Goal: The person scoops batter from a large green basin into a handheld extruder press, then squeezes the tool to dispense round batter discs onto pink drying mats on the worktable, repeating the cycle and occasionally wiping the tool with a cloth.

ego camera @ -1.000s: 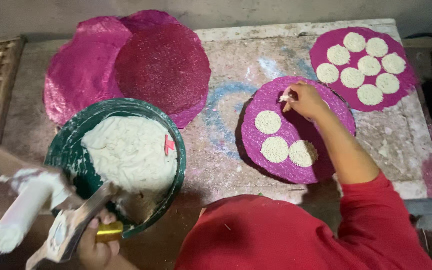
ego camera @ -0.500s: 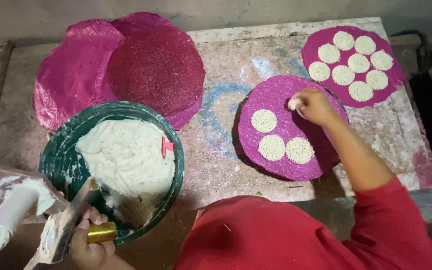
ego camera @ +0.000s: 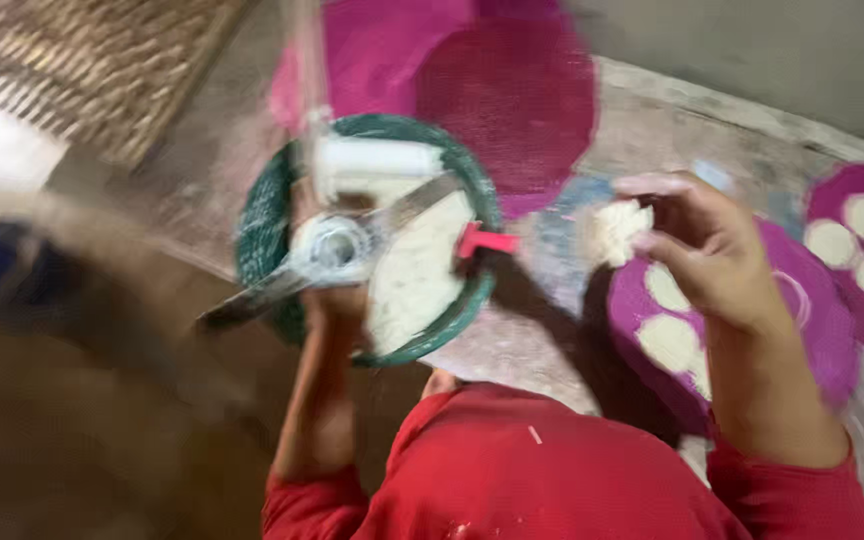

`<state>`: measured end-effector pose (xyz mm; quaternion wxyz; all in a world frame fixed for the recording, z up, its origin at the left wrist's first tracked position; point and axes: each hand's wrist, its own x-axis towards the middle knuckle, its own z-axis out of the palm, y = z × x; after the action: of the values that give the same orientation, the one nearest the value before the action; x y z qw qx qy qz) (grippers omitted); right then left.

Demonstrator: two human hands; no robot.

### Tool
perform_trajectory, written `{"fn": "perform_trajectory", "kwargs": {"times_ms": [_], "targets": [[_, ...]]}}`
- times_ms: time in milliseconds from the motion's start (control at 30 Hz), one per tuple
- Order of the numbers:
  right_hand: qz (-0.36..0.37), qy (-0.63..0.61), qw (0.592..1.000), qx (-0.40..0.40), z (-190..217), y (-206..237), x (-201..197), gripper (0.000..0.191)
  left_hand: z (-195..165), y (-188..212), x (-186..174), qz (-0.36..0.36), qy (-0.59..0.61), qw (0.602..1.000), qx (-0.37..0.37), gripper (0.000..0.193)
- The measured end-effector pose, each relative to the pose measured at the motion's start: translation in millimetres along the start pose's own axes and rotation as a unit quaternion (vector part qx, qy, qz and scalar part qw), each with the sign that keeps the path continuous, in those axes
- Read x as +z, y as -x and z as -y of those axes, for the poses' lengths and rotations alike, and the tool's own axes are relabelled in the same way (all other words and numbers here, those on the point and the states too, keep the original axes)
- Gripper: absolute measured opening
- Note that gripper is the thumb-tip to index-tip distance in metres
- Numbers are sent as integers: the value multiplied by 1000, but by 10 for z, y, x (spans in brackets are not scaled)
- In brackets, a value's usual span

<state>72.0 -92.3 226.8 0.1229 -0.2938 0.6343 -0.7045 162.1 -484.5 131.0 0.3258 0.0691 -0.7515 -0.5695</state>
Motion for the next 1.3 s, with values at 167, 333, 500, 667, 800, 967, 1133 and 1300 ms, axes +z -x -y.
{"fn": "perform_trajectory", "kwargs": {"times_ms": [167, 333, 500, 667, 800, 967, 1133, 1300], "targets": [[36, 282, 949, -135, -105, -926, 1738, 27, -176, -146, -75, -2, -264, 945, 191, 52], [135, 369, 883, -258, -563, -1369, 2499, 28, 241, -344, -523, 40, -323, 935, 139, 52], [172, 416, 892, -38, -1147, -1609, 2735, 38, 630, -608, -1195, -112, -67, 991, 5, 51], [313, 540, 766, 154, -1852, -1859, 3063, 21, 750, -690, -1624, -118, -137, 982, 51, 49], [398, 572, 716, 45, -2371, -1613, 3652, 16, 847, -694, -1672, -110, -131, 984, 56, 54], [437, 647, 625, 18, -2593, -1814, 3867, 10, 948, -637, -1727, -102, -101, 987, 70, 58], [395, 602, 692, -48, -1857, -2075, 3131, 16, 1018, -706, -2094, -120, -239, 959, 94, 39], [351, 298, 862, 212, -1103, -1995, 2627, 22, 895, -877, -2132, -20, -512, 845, 153, 26]]}}
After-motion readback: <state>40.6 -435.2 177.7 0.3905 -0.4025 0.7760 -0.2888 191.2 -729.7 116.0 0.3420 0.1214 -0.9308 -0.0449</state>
